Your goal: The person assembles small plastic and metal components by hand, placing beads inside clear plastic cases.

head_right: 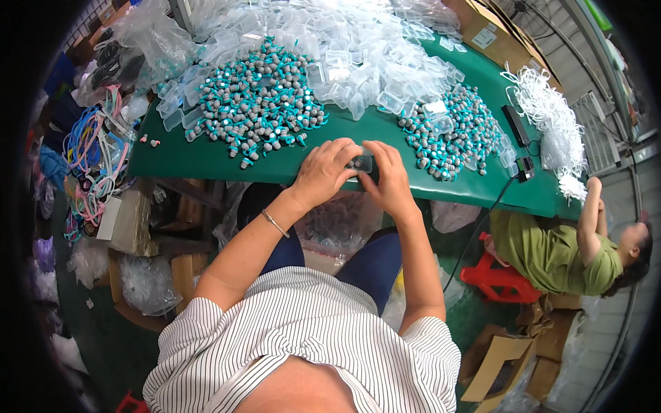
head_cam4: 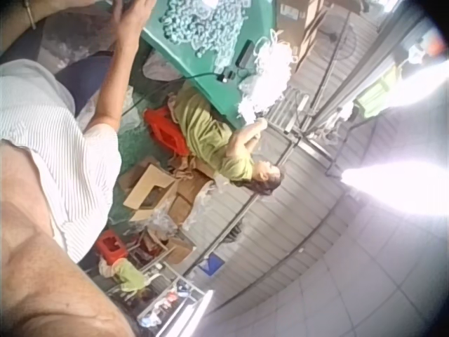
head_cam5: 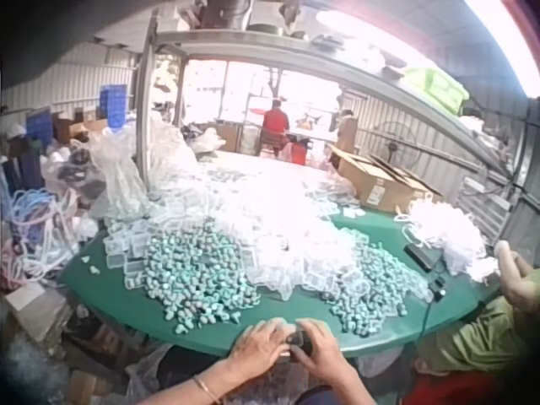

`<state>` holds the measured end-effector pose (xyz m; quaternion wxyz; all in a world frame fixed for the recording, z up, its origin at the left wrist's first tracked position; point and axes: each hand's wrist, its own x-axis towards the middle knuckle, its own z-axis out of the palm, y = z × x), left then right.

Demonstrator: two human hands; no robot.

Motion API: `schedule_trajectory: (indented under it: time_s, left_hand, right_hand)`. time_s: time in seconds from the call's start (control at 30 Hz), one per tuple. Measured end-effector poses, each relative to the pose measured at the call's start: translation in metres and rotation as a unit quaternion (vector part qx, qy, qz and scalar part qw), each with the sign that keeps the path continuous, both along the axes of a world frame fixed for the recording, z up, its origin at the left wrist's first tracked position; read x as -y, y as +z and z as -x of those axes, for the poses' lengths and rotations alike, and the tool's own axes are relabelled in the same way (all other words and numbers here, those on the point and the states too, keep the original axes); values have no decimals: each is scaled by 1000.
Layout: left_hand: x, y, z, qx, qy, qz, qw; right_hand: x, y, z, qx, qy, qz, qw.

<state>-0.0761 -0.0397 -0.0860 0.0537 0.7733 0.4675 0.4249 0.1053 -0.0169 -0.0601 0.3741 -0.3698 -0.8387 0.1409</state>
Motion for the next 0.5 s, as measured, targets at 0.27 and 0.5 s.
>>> schedule_trajectory:
  time_s: [0.27, 0.5]
  left_hand:
    - [-4, 2, 2, 57, -8, 11, 998]
    - [8, 6, 18, 139, -52, 43, 988]
  right_hand:
    - [-9, -3, -1, -9, 27, 39, 999]
    - [-19, -1, -2, -77, 124, 255, 956]
